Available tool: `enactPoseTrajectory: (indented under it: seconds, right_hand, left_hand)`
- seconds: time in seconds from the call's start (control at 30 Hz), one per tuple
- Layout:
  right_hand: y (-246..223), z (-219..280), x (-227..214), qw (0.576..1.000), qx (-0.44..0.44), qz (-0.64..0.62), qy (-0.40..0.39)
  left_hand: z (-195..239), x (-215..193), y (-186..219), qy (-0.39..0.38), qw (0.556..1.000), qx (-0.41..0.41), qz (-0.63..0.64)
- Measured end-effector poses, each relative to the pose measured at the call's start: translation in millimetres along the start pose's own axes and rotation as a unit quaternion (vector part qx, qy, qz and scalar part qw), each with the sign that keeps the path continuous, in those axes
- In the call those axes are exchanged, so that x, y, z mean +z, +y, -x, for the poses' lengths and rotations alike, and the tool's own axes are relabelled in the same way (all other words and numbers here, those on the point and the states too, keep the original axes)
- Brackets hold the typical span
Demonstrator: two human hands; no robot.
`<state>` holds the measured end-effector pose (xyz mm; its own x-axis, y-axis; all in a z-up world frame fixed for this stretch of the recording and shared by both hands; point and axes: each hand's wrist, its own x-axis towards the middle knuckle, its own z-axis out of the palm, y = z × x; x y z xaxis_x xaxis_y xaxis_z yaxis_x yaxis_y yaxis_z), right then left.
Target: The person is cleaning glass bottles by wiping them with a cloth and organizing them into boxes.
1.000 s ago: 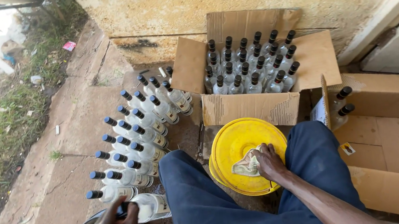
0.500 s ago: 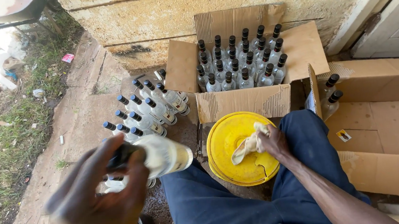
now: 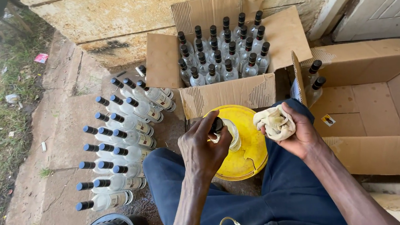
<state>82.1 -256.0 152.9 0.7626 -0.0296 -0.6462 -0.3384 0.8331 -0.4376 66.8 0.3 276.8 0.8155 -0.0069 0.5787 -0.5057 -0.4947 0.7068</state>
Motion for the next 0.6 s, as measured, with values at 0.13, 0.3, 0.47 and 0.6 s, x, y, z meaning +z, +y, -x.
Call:
enactPoseTrajectory:
  seconds: [0.13, 0.3, 0.47, 0.6]
  right_hand:
    - [-8, 43, 37, 1.0, -0.013, 0.008, 0.009]
    - [-22, 114, 107, 0.988, -0.118, 0.076, -0.064]
    - [4, 138, 126, 0.676, -0.481, 0.518, -0.208]
    - [56, 78, 99, 0.541, -0.502, 0.63, -0.242]
  left_hand:
    - [2, 14, -4, -0.015, 0.999, -0.002, -0.03]
    - [19, 38, -31, -0.021, 1.0, -0.008, -0.021]
    - [55, 63, -53, -0.013, 0.997, -0.053, 0.063]
    - [60, 75, -55, -0.027, 0.992, -0.098, 0.073]
